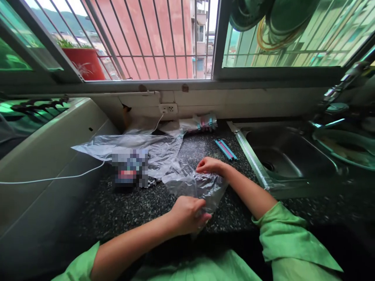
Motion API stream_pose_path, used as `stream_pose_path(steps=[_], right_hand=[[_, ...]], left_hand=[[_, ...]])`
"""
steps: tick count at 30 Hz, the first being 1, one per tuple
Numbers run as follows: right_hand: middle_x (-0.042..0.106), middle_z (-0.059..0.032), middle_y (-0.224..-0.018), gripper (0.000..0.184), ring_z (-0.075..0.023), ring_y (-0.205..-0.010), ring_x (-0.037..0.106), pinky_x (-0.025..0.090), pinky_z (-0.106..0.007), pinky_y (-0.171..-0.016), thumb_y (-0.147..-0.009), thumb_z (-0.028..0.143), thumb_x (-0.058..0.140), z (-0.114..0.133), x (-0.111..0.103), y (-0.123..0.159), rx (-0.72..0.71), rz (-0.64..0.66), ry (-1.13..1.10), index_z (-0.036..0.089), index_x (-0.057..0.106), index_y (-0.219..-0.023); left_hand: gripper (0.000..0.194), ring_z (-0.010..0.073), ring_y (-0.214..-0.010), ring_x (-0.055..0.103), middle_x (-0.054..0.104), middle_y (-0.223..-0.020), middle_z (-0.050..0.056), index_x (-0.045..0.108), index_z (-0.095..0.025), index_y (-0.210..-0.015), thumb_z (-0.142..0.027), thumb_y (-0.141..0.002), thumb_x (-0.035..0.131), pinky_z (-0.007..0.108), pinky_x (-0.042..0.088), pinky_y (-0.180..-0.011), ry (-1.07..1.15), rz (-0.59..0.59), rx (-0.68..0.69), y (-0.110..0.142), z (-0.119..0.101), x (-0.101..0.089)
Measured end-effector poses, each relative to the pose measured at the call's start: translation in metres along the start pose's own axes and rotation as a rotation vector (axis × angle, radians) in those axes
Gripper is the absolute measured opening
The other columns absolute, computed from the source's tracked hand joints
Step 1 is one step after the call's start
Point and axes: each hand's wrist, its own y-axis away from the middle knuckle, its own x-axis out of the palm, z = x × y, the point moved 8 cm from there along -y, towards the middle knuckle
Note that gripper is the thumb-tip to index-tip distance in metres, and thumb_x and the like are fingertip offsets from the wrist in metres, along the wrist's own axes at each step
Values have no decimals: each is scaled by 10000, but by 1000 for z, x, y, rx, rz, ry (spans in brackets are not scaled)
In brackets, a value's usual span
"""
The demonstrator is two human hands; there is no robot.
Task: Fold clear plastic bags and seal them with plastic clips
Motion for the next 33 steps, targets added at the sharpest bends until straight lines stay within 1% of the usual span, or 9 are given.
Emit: stream_pose_path(steps=[2,4,6,9,17,23,29,31,33], right_hand=[[495,50,-415,226,-46,-356,346,236,-194,-368,-521,348,683,2,-2,5,-57,-60,-28,141,606,-571],[499,57,-441,219,-50,-379,358,254,-194,-387,-541,349,649,0,-9,11,-91,-141,-44,148,593,-609],[519,53,-488,198,-57,-430,397,292,-193,-426,-549,326,632,-3,-20,19,-127,-231,-50,150,582,-627],[560,29,-564,159,-81,-531,470,360,-205,-512,-550,284,621,-8,-40,34,-182,-362,10,146,584,-620],[567,26,-543,104,-98,-515,495,363,-201,-482,-577,187,594,-24,-63,49,-72,-350,409,155,600,-676],[533,33,-419,103,-79,-415,433,256,-207,-423,-503,121,658,-23,-74,48,13,-310,592,186,587,-465],[548,16,-416,165,-90,-393,453,274,-218,-424,-559,277,698,-37,-81,64,99,-288,633,186,588,-477],[589,-10,-475,207,-112,-429,496,319,-228,-453,-639,355,651,-34,-87,66,93,-370,635,182,605,-535],[638,-37,-594,199,-137,-525,548,369,-242,-524,-710,361,590,-16,-97,64,0,-562,662,182,636,-636]], left_hand=[[319,182,-647,649,691,-726,71,600,-163,-899,-415,-829,417,266,472,-560,-22,-175,-44,6,19,-16],[341,179,-673,652,701,-782,83,580,-153,-1040,-372,-846,405,265,472,-579,-91,-259,-153,13,45,-24],[358,191,-684,652,703,-801,85,560,-140,-1102,-344,-835,437,270,467,-570,-167,-216,-246,18,66,-19],[337,200,-698,649,701,-790,70,579,-157,-1086,-336,-835,442,273,457,-567,-225,-118,-292,23,78,-6],[287,173,-662,633,689,-738,46,621,-205,-1005,-349,-843,432,247,421,-547,-214,-104,-284,25,78,-5],[265,154,-620,610,672,-698,36,638,-218,-975,-330,-841,439,242,411,-536,-189,-185,-262,37,83,-8],[258,150,-659,570,617,-710,52,645,-185,-871,-310,-847,421,253,438,-590,-183,-294,-193,34,77,-21],[267,162,-714,556,606,-771,66,624,-183,-977,-293,-845,419,268,449,-632,-199,-315,-129,25,68,-26],[290,183,-799,551,604,-873,85,594,-186,-1060,-285,-829,450,300,459,-704,-210,-303,-44,14,55,-27]])
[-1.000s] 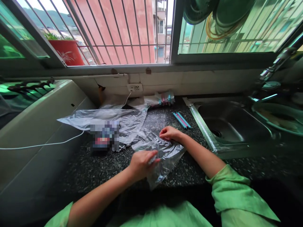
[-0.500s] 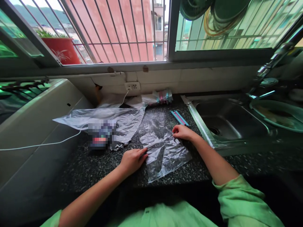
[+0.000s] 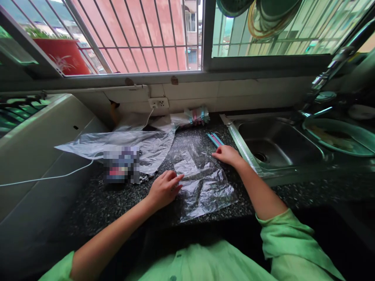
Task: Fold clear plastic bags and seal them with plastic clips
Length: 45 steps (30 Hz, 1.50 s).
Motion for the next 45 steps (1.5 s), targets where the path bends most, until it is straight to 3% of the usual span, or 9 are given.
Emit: stream_pose_path(steps=[2,7,13,19,26,30,36,40,45], right_hand=[[666,-54,-748,162,-158,-662,581,404,-259,-634,-752,298,547,19,-10,-13,-92,-165,-3,185,660,-782],[645,-63,-1006,249,-170,-903,563,398,-264,-799,-732,151,539,69,11,-63,-306,-23,-58,184,656,-949],[603,31,-532,78,-114,-563,525,381,-207,-565,-569,232,696,86,35,-93,-350,288,-65,168,652,-568],[514,49,-445,88,-86,-506,448,336,-202,-527,-553,166,647,75,15,-93,-337,261,-64,156,586,-490],[576,42,-581,60,-81,-575,490,378,-182,-576,-596,102,571,93,-11,-74,-401,176,-91,149,607,-611],[592,26,-632,86,-95,-620,517,400,-196,-619,-621,91,573,104,-24,-71,-428,122,-83,146,621,-667],[601,-49,-845,163,-165,-811,533,404,-276,-753,-678,146,615,113,-49,-37,-602,-242,-19,154,630,-840],[603,-46,-775,84,-147,-739,543,398,-240,-673,-752,185,564,125,7,9,-858,-79,101,167,641,-779],[624,-41,-756,80,-141,-684,551,361,-229,-594,-743,199,576,105,52,15,-743,57,211,183,654,-741]], left_hand=[[290,204,-910,543,596,-995,97,597,-197,-1057,-303,-812,485,333,451,-797,26,27,94,-5,-16,4],[302,216,-1073,507,562,-1175,89,593,-208,-1074,-324,-819,481,350,419,-917,136,110,146,5,-39,18],[347,223,-1117,493,551,-1219,101,552,-200,-1149,-301,-832,452,382,427,-930,155,148,111,19,-35,22],[303,213,-1059,529,586,-1170,97,582,-191,-1091,-277,-831,454,363,447,-896,193,114,105,28,-26,15],[381,219,-1105,487,560,-1178,115,531,-162,-1139,-257,-770,536,379,385,-954,241,-121,-179,-60,51,-13],[660,219,-1021,531,608,-1096,92,478,-150,-1206,-260,-592,694,361,413,-892,422,8,-388,-118,102,2],[127,130,-601,556,617,-616,16,636,-109,-692,-162,-631,537,249,433,-624,601,117,-513,-131,133,21],[114,126,-607,554,610,-607,2,613,-135,-647,-129,-612,504,244,431,-642,599,46,-524,-128,145,11],[120,135,-672,571,629,-686,24,617,-145,-676,-137,-640,504,256,448,-699,558,-35,-393,-130,136,-10]])
